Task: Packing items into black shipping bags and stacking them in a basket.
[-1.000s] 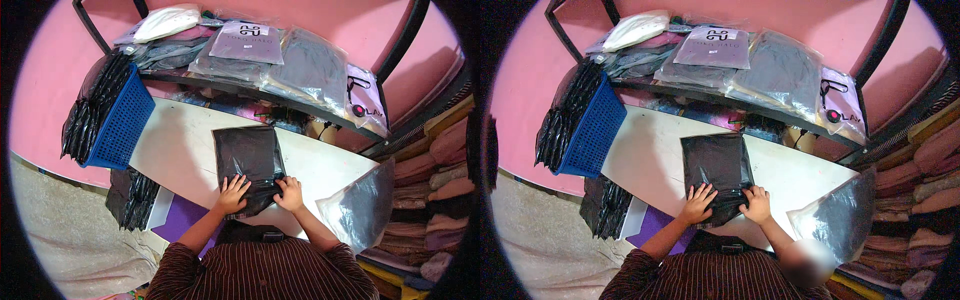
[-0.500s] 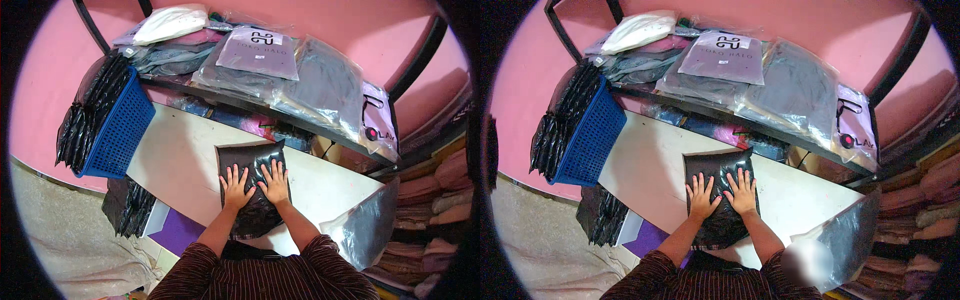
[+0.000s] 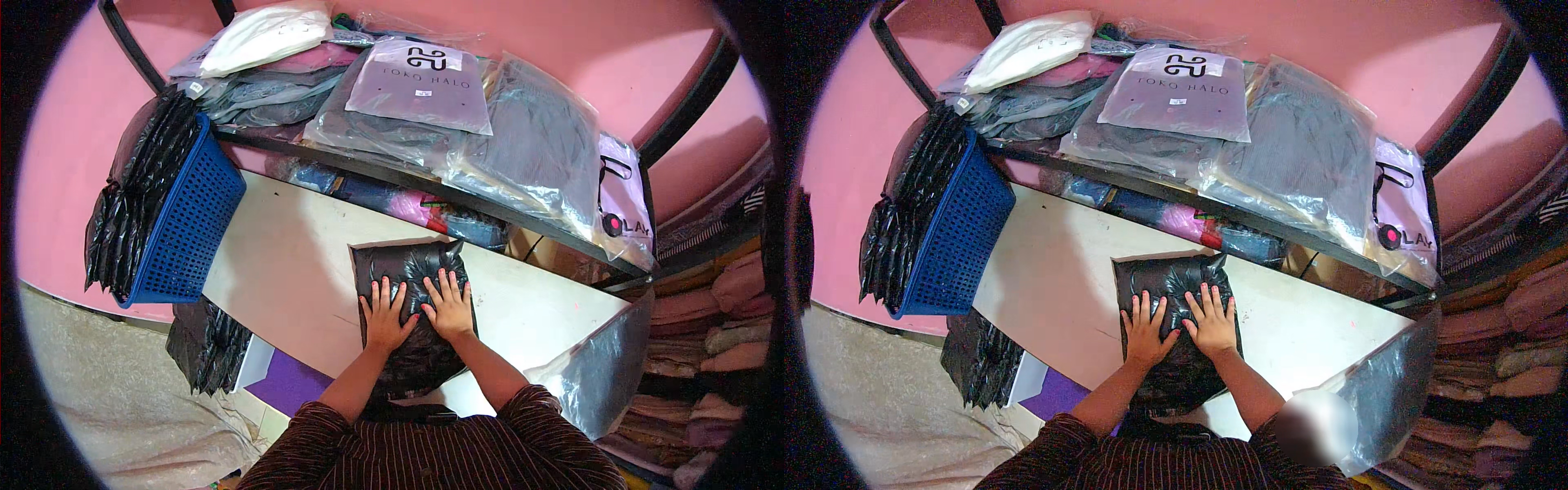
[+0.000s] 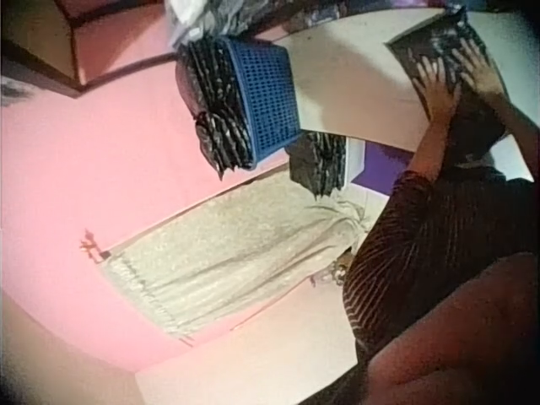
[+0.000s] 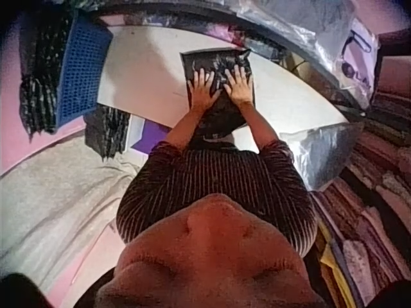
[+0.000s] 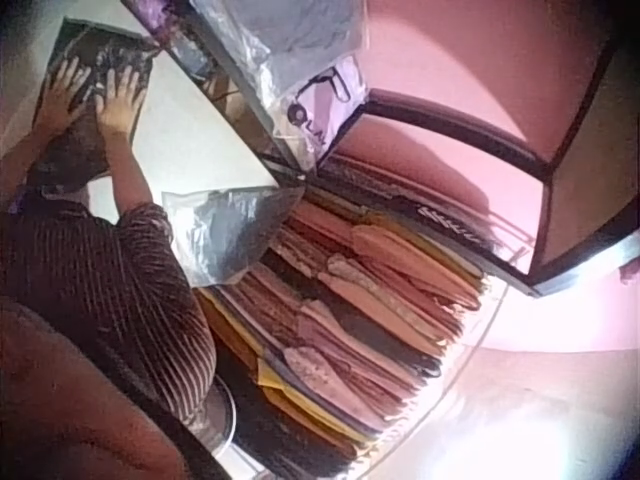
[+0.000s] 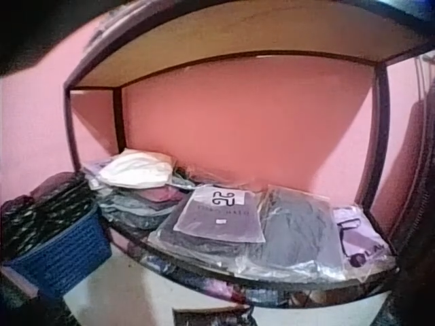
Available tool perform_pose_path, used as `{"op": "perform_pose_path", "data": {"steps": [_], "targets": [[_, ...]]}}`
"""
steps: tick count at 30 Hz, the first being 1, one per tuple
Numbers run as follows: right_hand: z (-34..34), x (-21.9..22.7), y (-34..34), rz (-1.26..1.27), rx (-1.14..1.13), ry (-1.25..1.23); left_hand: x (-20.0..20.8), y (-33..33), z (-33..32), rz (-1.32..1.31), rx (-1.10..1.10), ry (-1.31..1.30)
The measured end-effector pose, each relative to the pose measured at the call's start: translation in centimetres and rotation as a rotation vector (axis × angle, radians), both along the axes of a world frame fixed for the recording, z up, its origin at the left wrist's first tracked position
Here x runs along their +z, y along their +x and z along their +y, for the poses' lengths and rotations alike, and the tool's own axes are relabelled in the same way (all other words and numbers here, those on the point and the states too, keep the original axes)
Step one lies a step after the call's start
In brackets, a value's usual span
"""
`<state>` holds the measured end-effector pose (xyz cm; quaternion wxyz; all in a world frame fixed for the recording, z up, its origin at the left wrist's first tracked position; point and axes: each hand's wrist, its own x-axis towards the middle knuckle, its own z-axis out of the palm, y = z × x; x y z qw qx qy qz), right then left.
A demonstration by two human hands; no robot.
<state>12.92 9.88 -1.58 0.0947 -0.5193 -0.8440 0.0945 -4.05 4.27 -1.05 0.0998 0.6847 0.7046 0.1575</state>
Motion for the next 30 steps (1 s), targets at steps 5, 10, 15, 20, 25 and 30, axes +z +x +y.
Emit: {"op": "perform_pose_path", "data": {"steps": [5,10,15,20,25,30], "targets": [[0.0,-0.1,-0.2,-0.030,0.010,-0.007,-0.2,0.0,0.1,0.007,-0.006,0.004],[0.9,0.3,0.7,0.072,0.058,-0.067,0.1,-0.2,0.4,-0.035,-0.014,0.015],[2.8,0.1,5.1,0.218,-0.478,0.016,2.0,-2.4,2.3,-0.112,0.077,0.120],[4.2,2.6,1.1,0.304,-0.164,0.072,1.0,-2.6,4.9,-0.048,0.029,0.150],[5.0,-0.2,0.3,0.146,-0.196,0.018,-1.0,-2.5,5.3,-0.106,0.033,0.100],[5.3,-0.8,0.2,0.174,-0.223,-0.015,-1.4,-2.9,5.2,-0.093,0.102,0.085]]}}
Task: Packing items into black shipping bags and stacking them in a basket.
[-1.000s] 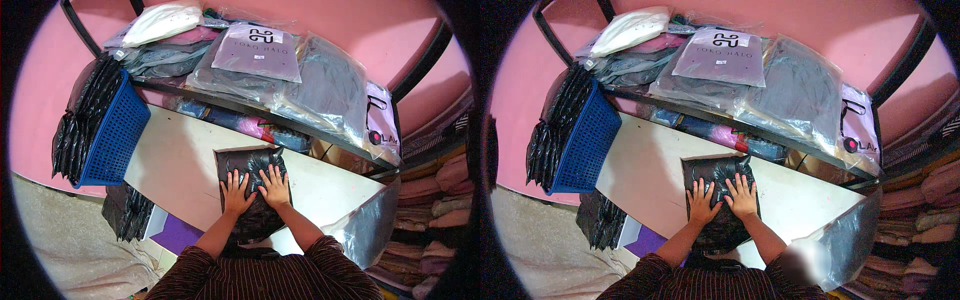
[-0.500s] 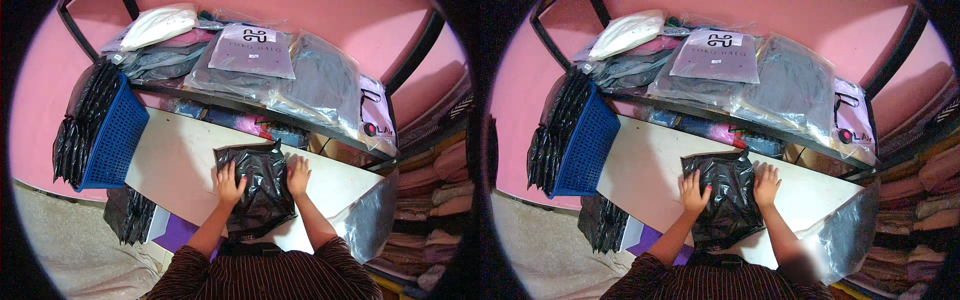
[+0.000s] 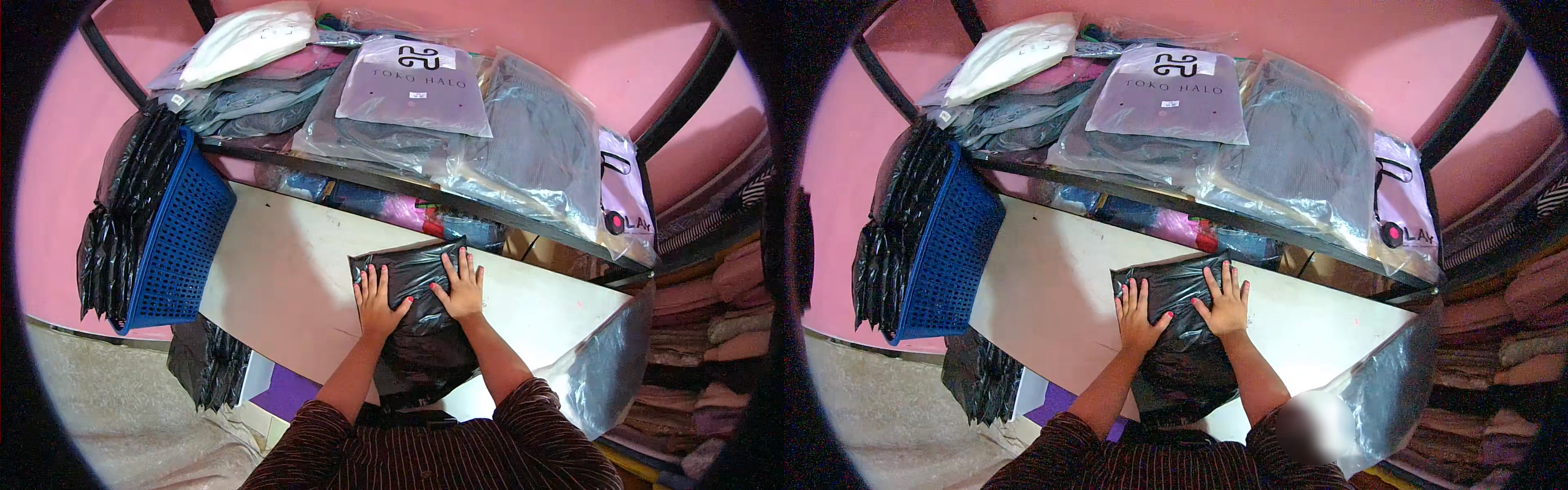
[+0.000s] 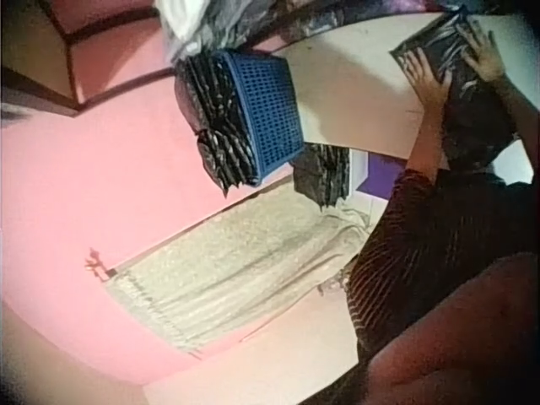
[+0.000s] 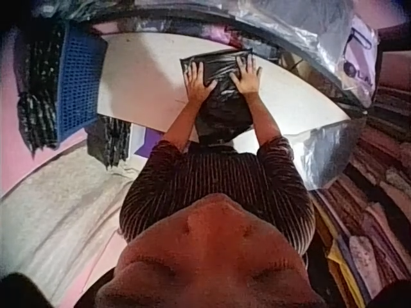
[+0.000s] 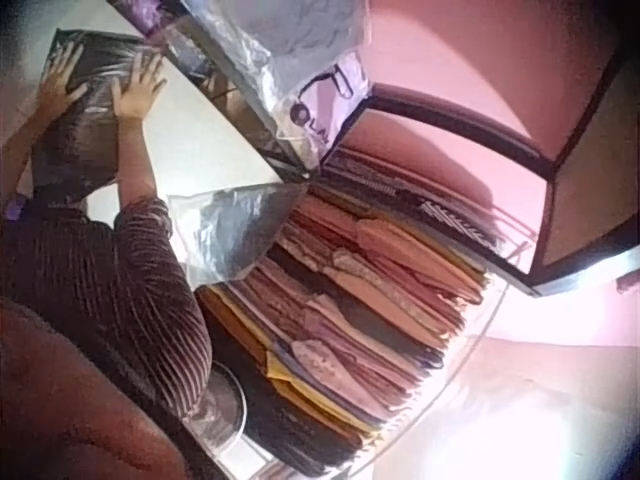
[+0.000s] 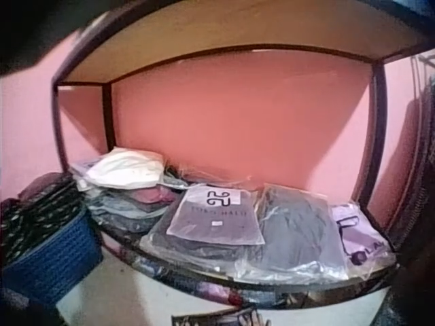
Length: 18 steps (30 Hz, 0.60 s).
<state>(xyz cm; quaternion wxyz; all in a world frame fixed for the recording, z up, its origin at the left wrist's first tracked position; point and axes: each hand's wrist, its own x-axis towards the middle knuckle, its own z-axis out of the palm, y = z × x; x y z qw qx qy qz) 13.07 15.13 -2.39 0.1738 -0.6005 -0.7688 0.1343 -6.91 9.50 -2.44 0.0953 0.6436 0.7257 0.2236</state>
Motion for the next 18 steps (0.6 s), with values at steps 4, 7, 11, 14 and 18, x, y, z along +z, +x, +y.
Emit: {"op": "perform_pose_path", "data": {"steps": [4,7,11,14,18], "targets": [[0.3,0.4,-0.3,-0.071,-0.015,-0.029,-0.2,0.1,0.2,0.023,-0.007,0.007],[0.9,0.6,0.0,-0.089,-0.006,-0.040,-0.4,0.1,0.8,0.034,-0.001,0.022],[-0.7,2.0,0.5,-0.118,0.072,0.026,1.8,0.1,-0.5,0.086,-0.046,0.008],[-5.9,3.9,1.5,0.008,0.301,-0.016,3.1,0.5,-4.3,-0.023,-0.164,0.011],[-10.2,2.1,5.2,-0.130,0.472,-0.070,1.3,0.9,-10.7,0.097,-0.500,-0.096]]}}
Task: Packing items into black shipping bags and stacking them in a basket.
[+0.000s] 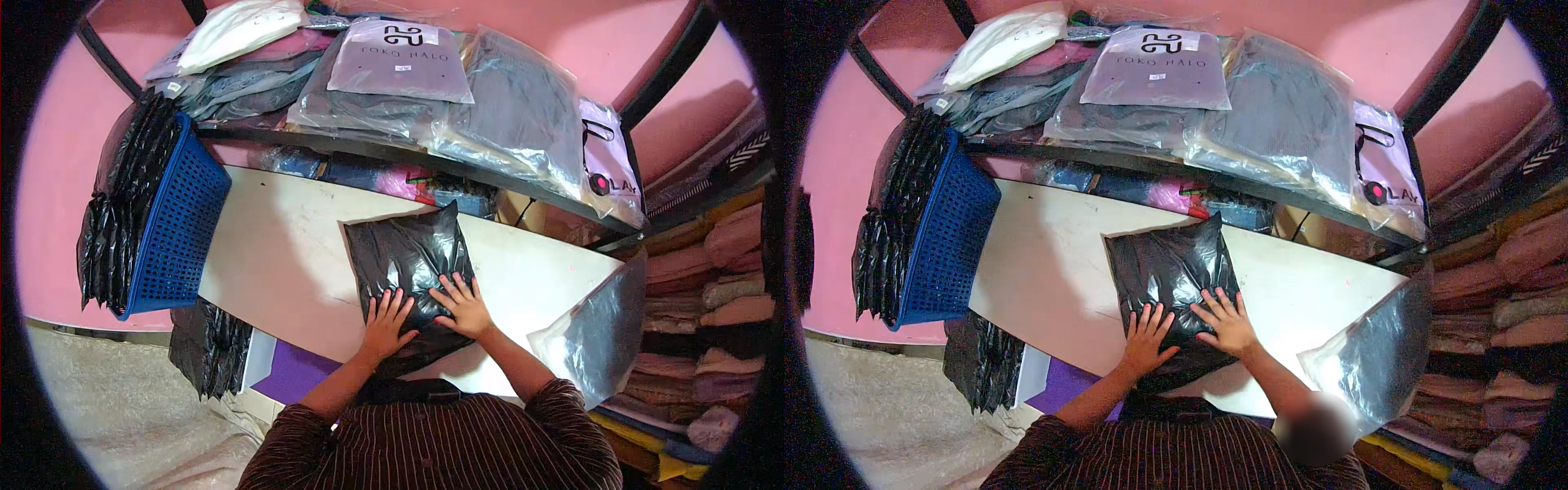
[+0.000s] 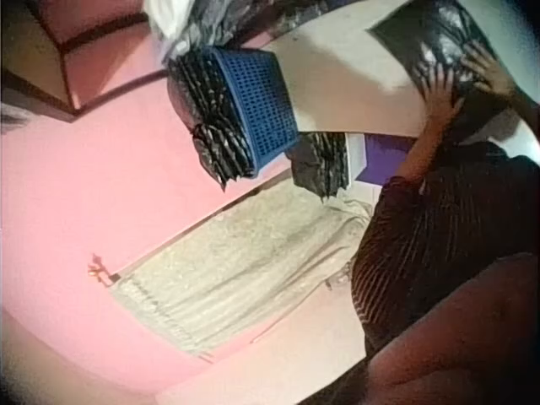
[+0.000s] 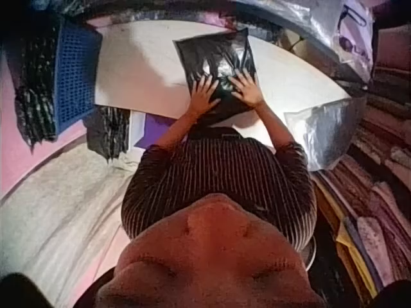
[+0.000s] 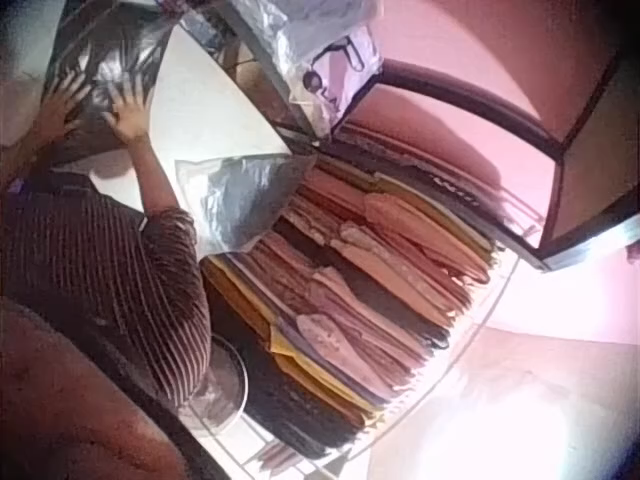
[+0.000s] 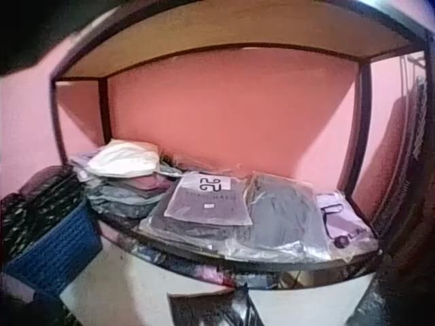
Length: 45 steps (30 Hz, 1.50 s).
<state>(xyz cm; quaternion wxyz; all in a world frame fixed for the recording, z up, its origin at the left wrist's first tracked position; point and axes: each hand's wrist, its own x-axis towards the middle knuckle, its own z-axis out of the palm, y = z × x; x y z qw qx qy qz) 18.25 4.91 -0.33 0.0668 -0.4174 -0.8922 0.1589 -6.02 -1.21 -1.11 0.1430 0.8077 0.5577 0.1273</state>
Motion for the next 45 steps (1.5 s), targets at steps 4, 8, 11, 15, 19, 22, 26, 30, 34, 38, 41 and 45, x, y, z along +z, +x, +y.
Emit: {"op": "perform_pose_path", "data": {"steps": [4,8,11,15,19,22,26,30,34,38,41,45], "targets": [[-0.5,-0.1,2.9,-0.019,-0.113,-0.010,-0.1,0.5,-0.1,0.063,-0.007,-0.012],[-1.9,0.4,6.1,0.242,-0.367,0.033,1.8,-0.2,0.4,-0.056,-0.006,-0.029],[-4.6,1.0,9.5,0.276,-0.323,-0.111,2.6,-1.7,-1.6,-0.251,0.022,-0.007],[-7.5,0.8,10.3,0.450,-0.282,-0.100,3.9,-3.6,-6.7,-0.265,-0.075,-0.112],[-8.0,-0.8,8.7,0.560,-0.493,-0.234,1.1,-3.5,-9.9,-0.168,-0.083,-0.091],[-8.7,-0.6,8.6,0.533,-0.446,-0.153,-0.6,-3.8,-10.4,-0.159,-0.059,-0.041],[-10.7,-0.3,10.6,0.348,-0.201,-0.022,-1.4,-4.4,-10.8,-0.211,-0.077,-0.051],[-11.5,-0.9,10.8,0.215,-0.084,0.120,-1.5,-4.7,-11.4,-0.164,-0.061,-0.058],[-11.2,1.8,9.4,0.197,0.027,0.273,-0.9,-4.4,-12.0,-0.137,-0.025,0.024],[-10.5,-0.1,9.5,0.241,0.191,0.144,0.6,-4.1,-11.7,-0.150,-0.032,0.093],[-10.4,-0.5,9.1,0.313,0.005,-0.022,0.6,-3.9,-10.7,-0.288,0.070,-0.066],[-9.8,0.9,8.0,0.332,-0.165,-0.153,1.3,-3.8,-10.2,-0.380,0.244,-0.070]]}}
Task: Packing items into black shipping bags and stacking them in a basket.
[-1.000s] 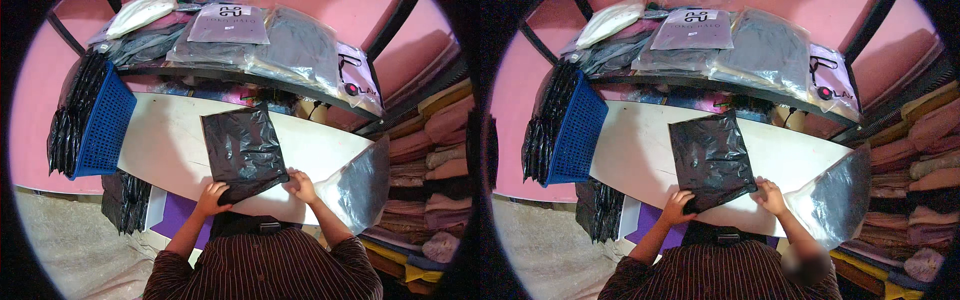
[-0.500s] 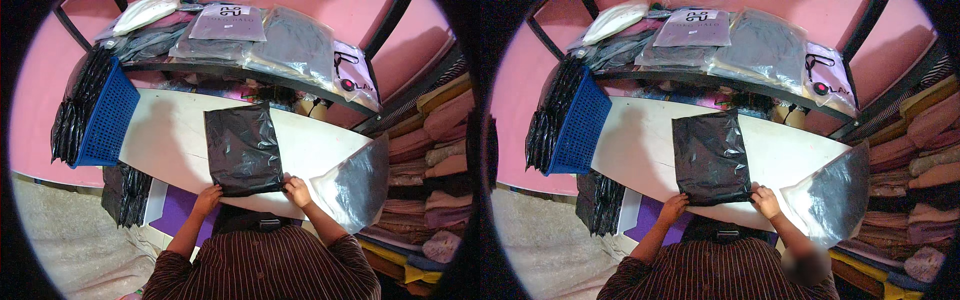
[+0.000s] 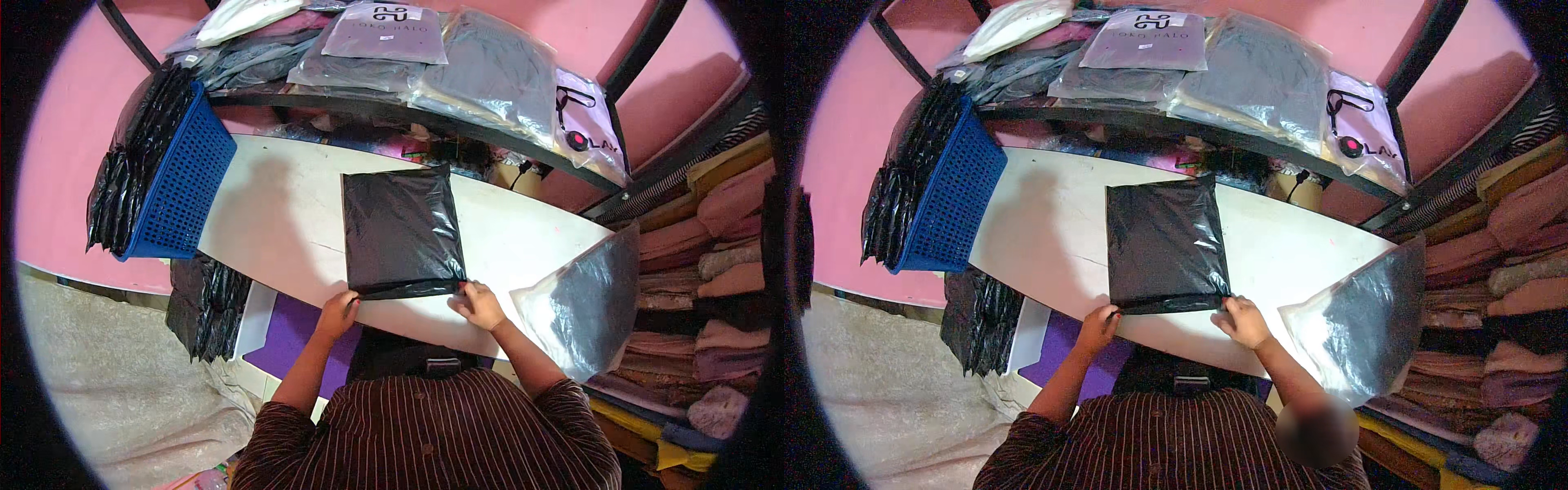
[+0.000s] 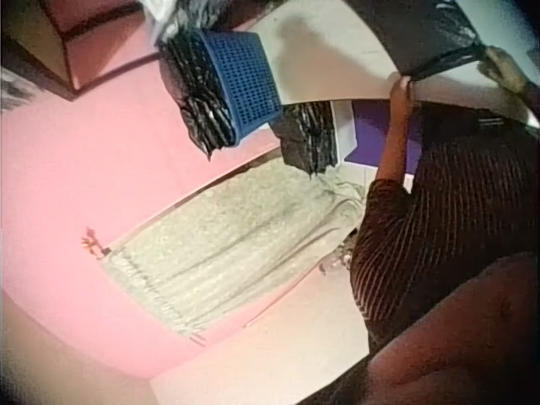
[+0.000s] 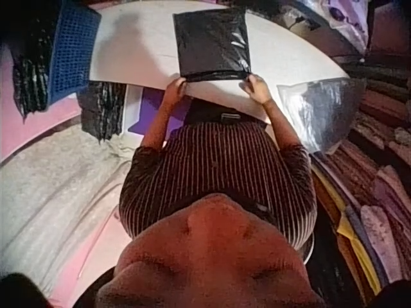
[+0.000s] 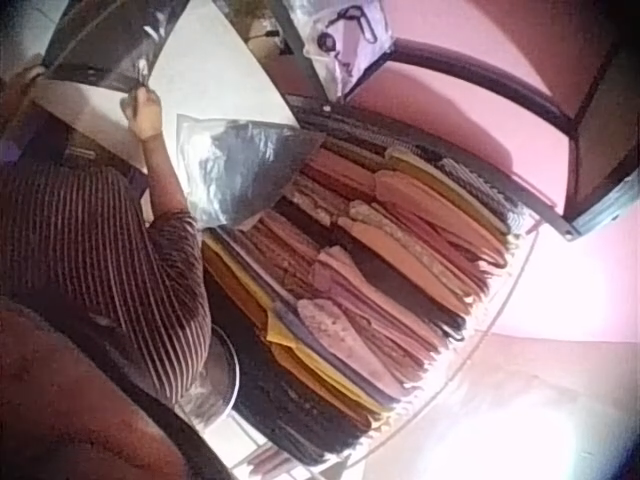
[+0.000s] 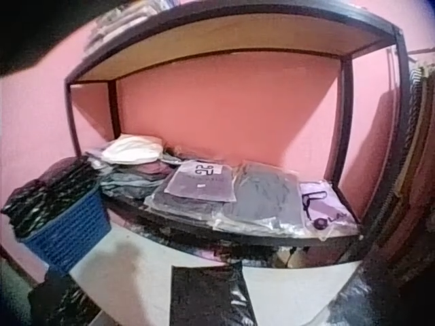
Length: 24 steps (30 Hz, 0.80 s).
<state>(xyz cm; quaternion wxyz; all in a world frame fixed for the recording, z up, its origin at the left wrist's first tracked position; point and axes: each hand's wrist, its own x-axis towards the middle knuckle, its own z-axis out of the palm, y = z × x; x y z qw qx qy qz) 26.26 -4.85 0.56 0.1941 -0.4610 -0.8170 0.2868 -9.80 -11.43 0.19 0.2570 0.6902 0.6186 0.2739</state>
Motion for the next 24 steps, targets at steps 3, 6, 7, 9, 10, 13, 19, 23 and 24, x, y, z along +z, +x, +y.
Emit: {"op": "perform_pose_path", "data": {"steps": [3,6,7,9,10,13,19,23,24], "targets": [[0.5,-1.4,0.2,0.042,-0.072,-0.049,-0.5,-0.4,0.5,-0.008,0.021,-0.036],[0.9,-2.0,-0.2,0.107,-0.193,-0.195,-1.1,-0.1,0.7,-0.071,0.107,-0.073],[0.9,-2.0,-0.5,0.126,-0.274,-0.290,-1.4,0.0,0.7,-0.076,0.140,-0.063],[0.6,-2.7,-1.2,0.211,-0.287,-0.216,-2.0,0.0,0.7,-0.082,0.174,-0.052],[0.5,-2.8,-1.5,0.295,-0.301,-0.142,-2.1,0.1,0.9,-0.089,0.197,-0.047],[0.1,-2.7,-2.2,0.379,-0.394,-0.213,-2.5,0.4,1.4,-0.098,0.255,-0.034],[1.1,-3.8,-3.4,0.273,-0.530,-0.028,-3.9,1.7,2.7,0.102,0.345,0.091],[1.7,-4.3,-3.4,0.205,-0.511,-0.015,-3.7,2.1,3.7,0.253,0.351,0.047],[1.8,-4.3,-3.4,0.225,-0.533,0.007,-3.7,2.1,3.9,0.252,0.351,0.048]]}}
